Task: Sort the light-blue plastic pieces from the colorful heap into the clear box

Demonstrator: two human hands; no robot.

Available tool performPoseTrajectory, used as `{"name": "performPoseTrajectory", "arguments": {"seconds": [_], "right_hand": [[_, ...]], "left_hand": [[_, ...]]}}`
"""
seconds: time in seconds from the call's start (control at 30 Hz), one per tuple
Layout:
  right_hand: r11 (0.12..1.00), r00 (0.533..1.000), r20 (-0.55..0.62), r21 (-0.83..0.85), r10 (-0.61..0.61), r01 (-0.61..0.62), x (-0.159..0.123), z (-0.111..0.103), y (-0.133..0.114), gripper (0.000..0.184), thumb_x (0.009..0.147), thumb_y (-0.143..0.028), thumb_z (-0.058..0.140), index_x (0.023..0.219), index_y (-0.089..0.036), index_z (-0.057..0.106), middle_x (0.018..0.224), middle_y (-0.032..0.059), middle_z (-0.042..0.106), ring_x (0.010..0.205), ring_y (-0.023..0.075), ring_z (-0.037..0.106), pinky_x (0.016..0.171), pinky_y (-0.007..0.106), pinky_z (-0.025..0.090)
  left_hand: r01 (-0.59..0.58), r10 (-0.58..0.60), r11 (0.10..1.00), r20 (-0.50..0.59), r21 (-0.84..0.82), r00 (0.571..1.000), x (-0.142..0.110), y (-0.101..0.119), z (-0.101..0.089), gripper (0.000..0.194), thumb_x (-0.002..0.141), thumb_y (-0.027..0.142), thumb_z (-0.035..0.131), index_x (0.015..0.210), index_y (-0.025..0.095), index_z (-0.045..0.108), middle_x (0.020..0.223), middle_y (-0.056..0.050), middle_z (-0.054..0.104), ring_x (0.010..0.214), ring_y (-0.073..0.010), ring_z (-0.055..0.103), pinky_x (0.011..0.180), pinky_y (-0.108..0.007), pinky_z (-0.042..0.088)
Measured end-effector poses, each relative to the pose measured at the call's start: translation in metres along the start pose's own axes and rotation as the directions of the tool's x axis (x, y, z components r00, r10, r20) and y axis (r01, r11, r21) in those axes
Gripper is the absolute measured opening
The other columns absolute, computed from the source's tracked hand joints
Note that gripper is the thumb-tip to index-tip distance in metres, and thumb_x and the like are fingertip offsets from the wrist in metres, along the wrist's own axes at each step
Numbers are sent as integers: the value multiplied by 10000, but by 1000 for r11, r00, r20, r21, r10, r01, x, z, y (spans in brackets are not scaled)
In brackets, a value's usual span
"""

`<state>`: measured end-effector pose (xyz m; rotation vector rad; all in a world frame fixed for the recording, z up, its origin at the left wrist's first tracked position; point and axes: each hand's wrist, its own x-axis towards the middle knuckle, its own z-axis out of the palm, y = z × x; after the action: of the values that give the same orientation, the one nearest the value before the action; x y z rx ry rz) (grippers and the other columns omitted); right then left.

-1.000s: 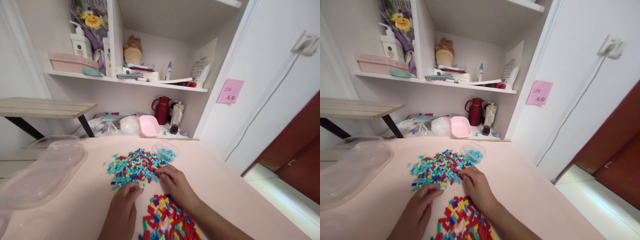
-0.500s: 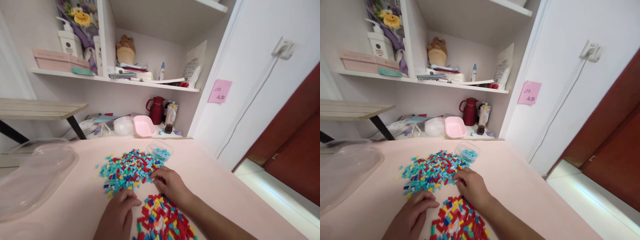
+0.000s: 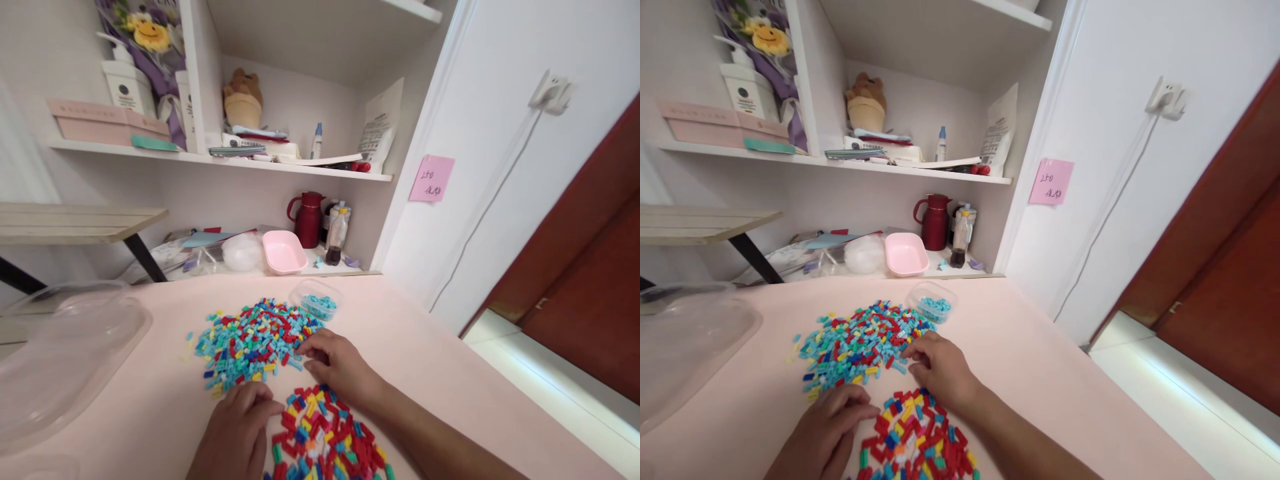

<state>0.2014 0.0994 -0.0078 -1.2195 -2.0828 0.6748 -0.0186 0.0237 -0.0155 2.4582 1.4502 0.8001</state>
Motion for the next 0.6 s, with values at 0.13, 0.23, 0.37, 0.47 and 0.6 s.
{"name": "performPoseTrajectory", "arguments": {"seconds": [0.13, 0.23, 0.37, 0.47, 0.6], "right_hand": [[999, 999, 26, -29, -20, 21, 0, -1, 0, 347, 743, -109, 574, 1017, -282, 701, 910, 12, 616, 762, 133, 582, 728, 249, 437], [999, 999, 31, -45, -26, 28, 0, -1, -1, 359, 753, -115, 572, 1043, -291, 690, 925, 10, 615, 786, 136, 589, 745, 249, 437], [999, 1000, 29, -40, -4, 5, 1, -1, 0, 283, 745, -118, 582, 963, -255, 699, 933, 13, 615, 768, 130, 589, 719, 238, 441], [1000, 1000, 28, -22, 1, 0, 1, 0, 2, 242, 738, -113, 587, 909, -240, 701, 917, 12, 614, 750, 126, 587, 691, 232, 441], [1000, 1000, 20, -13, -9, 9, 2, -1, 4, 267, 745, -111, 587, 936, -252, 708, 930, 16, 619, 779, 135, 591, 719, 242, 445]], "left_hand": [[-43, 43, 999, -23, 31, 999, 0, -1, 1, 324, 803, 129, 456, 963, 295, 684, 985, -41, 660, 912, -182, 642, 779, -294, 535], [-73, 76, 995, -43, 61, 996, -2, -1, 0, 314, 802, 129, 470, 968, 298, 676, 978, -34, 661, 905, -180, 646, 766, -296, 541], [-96, 100, 992, -40, 86, 994, -3, -1, 0, 299, 810, 137, 475, 978, 299, 663, 975, -30, 657, 897, -179, 646, 755, -306, 548], [-106, 110, 990, -40, 95, 993, -2, -2, 2, 294, 811, 133, 473, 972, 294, 659, 971, -32, 655, 888, -178, 646, 747, -307, 550], [-113, 118, 989, -47, 97, 992, -2, -3, 3, 299, 814, 132, 466, 976, 292, 659, 973, -35, 654, 891, -178, 644, 750, -306, 548]]}}
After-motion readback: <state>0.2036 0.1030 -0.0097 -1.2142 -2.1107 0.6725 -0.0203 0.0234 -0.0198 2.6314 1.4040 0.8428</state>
